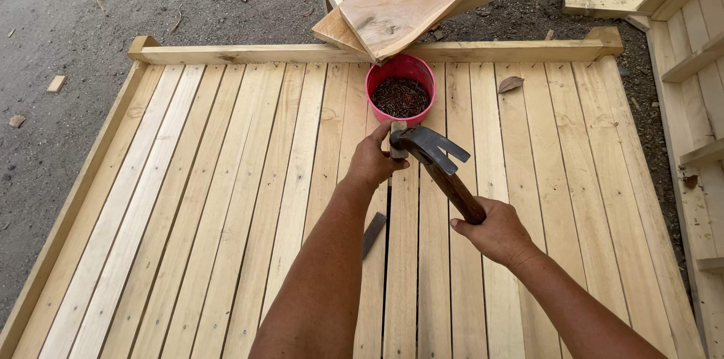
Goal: The person hammers nails into wooden planks using a hammer and a small wooden block as a guide. They repeatedly pick nails from a pink container and drive them into the planks to secure them.
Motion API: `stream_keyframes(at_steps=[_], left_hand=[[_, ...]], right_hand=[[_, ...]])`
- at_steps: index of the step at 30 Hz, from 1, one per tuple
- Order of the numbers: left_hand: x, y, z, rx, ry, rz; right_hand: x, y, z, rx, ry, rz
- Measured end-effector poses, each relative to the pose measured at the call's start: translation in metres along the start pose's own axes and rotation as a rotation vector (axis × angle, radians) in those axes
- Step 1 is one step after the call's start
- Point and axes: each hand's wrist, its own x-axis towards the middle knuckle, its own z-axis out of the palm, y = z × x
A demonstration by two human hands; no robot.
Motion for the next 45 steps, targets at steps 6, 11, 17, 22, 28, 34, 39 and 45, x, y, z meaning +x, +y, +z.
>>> stream_keyframes(at_steps=[6, 11, 17, 22, 28, 34, 39, 45], left_hand=[[0.0, 0.001, 0.002, -0.005, 0.018, -0.019], [-0.002, 0.007, -0.003, 0.023, 0.009, -0.027], [-0.001, 0.005, 0.0, 0.048, 0.018, -0.011], [0.0, 0.003, 0.001, 0.005, 0.01, -0.033], [-0.003, 0.007, 0.004, 0.082, 0.03, 0.008], [-0.002, 0.009, 0.009, 0.177, 0.062, 0.062], [-0.001, 0.012, 0.008, 0.176, 0.061, 0.055], [0.002, 0.027, 0.013, 0.299, 0.044, 0.035]], right_hand=[[-0.006, -0.002, -0.005, 0.036, 0.01, -0.023], [-0.01, -0.01, -0.005, 0.095, 0.094, -0.132], [-0.002, -0.007, -0.006, -0.008, 0.014, 0.027], [-0.005, 0.001, -0.01, 0.039, 0.045, -0.014], [-0.002, -0.001, -0.008, 0.143, 0.112, -0.101], [0.006, 0.01, 0.004, 0.141, 0.075, -0.047], [0.007, 0.033, 0.019, 0.173, 0.098, 0.007], [0.008, 0.061, 0.046, 0.253, 0.04, 0.175]])
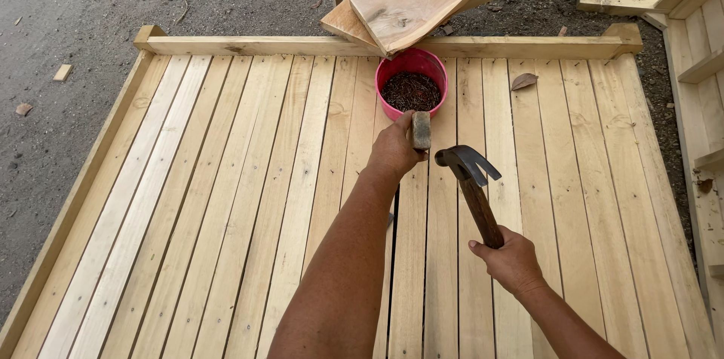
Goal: The person hammers nails into wooden planks using a hammer and a small wooden block as a guide. They repeatedly pick nails from a pink container and drive them into the planks to secure them.
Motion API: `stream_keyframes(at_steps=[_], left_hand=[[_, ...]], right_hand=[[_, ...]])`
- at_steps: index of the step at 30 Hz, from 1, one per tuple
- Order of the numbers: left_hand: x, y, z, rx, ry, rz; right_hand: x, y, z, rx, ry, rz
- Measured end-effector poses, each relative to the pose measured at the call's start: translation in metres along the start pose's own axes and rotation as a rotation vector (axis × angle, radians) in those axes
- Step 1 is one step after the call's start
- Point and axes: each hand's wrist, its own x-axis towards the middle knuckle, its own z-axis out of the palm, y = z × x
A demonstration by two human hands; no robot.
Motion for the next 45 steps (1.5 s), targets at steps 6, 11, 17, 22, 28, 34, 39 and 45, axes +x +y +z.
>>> stream_keyframes(at_steps=[6, 11, 17, 22, 28, 34, 39, 45], left_hand=[[0.004, 0.005, 0.002, -0.031, 0.009, 0.106], [0.018, 0.004, -0.012, -0.01, -0.053, 0.062], [0.024, 0.011, -0.006, 0.011, -0.087, 0.092], [0.03, 0.017, -0.008, 0.008, -0.186, 0.115], [0.036, 0.027, -0.002, 0.061, -0.225, 0.125], [0.039, 0.025, -0.004, 0.038, -0.235, 0.092], [0.034, 0.022, -0.013, -0.09, -0.176, 0.11], [0.034, 0.024, -0.013, -0.06, -0.202, 0.032]], right_hand=[[0.011, 0.02, 0.013, -0.087, -0.041, 0.05], [0.019, 0.017, 0.02, -0.118, -0.013, -0.084], [0.027, 0.005, 0.025, -0.113, -0.015, -0.123], [0.027, 0.007, 0.023, -0.176, -0.055, -0.034], [0.028, 0.016, 0.029, -0.17, -0.03, -0.029], [0.045, 0.012, 0.045, -0.036, 0.006, -0.125], [0.052, 0.015, 0.039, -0.245, -0.109, 0.044], [0.048, 0.028, 0.049, 0.011, 0.091, -0.23]])
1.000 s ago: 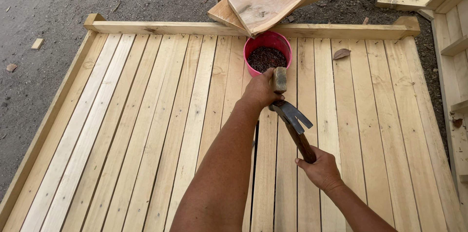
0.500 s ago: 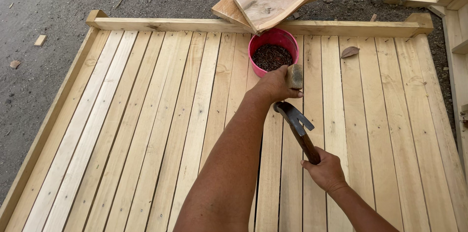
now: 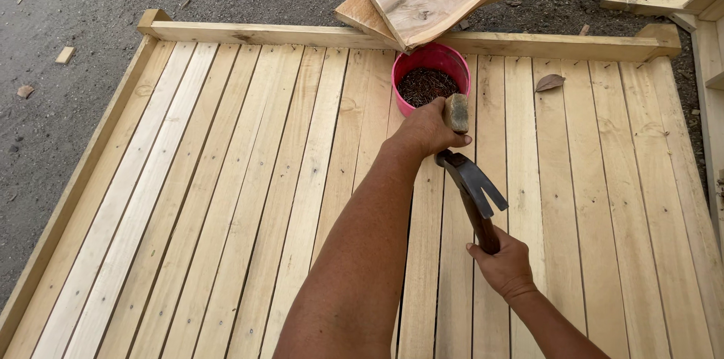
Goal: The person hammers nails into wooden planks using a hammer and a small wooden block as a guide. They repeatedly pick nails from a pink container and drive them into the planks to secure them.
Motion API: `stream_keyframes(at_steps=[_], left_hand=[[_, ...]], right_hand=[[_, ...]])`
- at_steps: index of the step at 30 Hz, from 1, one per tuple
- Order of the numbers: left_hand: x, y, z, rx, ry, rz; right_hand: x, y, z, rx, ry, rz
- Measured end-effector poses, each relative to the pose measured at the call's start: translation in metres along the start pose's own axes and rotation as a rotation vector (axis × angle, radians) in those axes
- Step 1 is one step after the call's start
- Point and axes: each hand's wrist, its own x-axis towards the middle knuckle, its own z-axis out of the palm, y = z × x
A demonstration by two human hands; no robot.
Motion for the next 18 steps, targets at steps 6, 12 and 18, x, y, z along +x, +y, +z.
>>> stream_keyframes(at_steps=[6, 12, 18], left_hand=[[-0.008, -0.001, -0.005, -0.044, 0.015, 0.005], [-0.01, -0.004, -0.006, -0.036, 0.027, 0.026], [-0.008, -0.014, -0.007, -0.053, 0.033, 0.054]], right_hand=[[0.008, -0.019, -0.001, -0.086, -0.22, 0.31], [-0.005, -0.007, -0.015, -0.045, -0.101, 0.316], [0.007, 0.001, 0.012, -0.054, -0.036, 0.114]])
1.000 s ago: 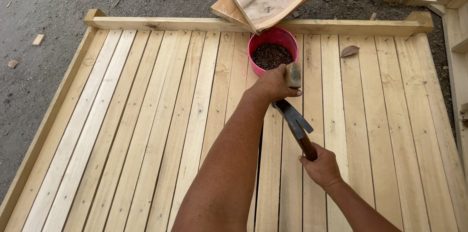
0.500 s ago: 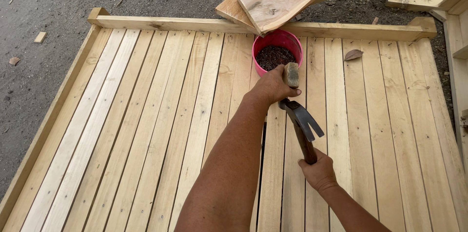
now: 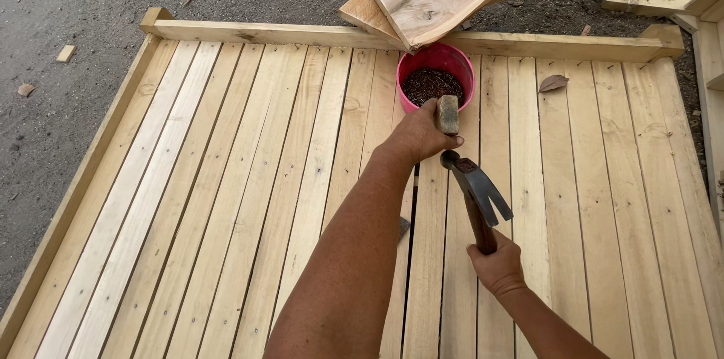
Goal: The person hammers nails into wooden planks using a hammer and a small wooden block as a guide. They repeatedly pick nails from a pink container and drive them into the planks to secure them.
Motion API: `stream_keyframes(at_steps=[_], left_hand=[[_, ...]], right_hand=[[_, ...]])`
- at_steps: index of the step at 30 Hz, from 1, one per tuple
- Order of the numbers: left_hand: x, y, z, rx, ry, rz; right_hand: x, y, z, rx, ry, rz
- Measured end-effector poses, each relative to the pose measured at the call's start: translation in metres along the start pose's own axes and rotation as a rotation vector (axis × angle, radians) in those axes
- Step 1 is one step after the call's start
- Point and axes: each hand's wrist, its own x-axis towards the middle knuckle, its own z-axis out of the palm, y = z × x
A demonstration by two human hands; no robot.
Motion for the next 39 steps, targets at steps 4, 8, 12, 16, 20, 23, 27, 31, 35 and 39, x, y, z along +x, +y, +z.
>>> stream_keyframes(at_steps=[4, 8, 12, 16, 20, 23, 27, 31, 35, 39], left_hand=[[-0.004, -0.002, -0.002, -0.009, -0.004, 0.013], [-0.004, 0.0, -0.001, 0.032, -0.004, -0.001], [-0.003, 0.001, -0.002, 0.018, -0.015, -0.023], [-0.01, 0.004, -0.003, 0.073, -0.006, -0.024], [-0.016, 0.008, -0.005, 0.073, 0.015, -0.009], [-0.016, 0.007, -0.006, 0.06, 0.0, -0.015], [-0.015, 0.005, -0.003, 0.035, -0.002, -0.019], [-0.025, 0.008, 0.007, 0.14, -0.006, -0.09], [-0.04, 0.013, 0.018, -0.062, 0.002, -0.156], [-0.044, 0.023, 0.03, -0.597, 0.039, -0.382]], right_hand=[[0.008, -0.004, 0.0, -0.224, -0.177, 0.159], [-0.003, 0.016, -0.003, -0.069, -0.035, 0.011], [-0.004, 0.018, 0.006, 0.134, 0.099, -0.134], [0.007, -0.015, -0.008, -0.093, -0.177, 0.199], [-0.003, -0.036, -0.019, 0.038, -0.126, 0.24], [-0.019, -0.032, -0.013, 0.111, 0.026, 0.045], [-0.016, -0.034, -0.014, -0.123, -0.076, 0.1], [-0.001, -0.059, -0.034, -0.192, -0.265, 0.326], [-0.006, -0.07, -0.045, -0.227, -0.281, 0.302], [-0.013, -0.069, -0.046, -0.174, -0.286, 0.304]])
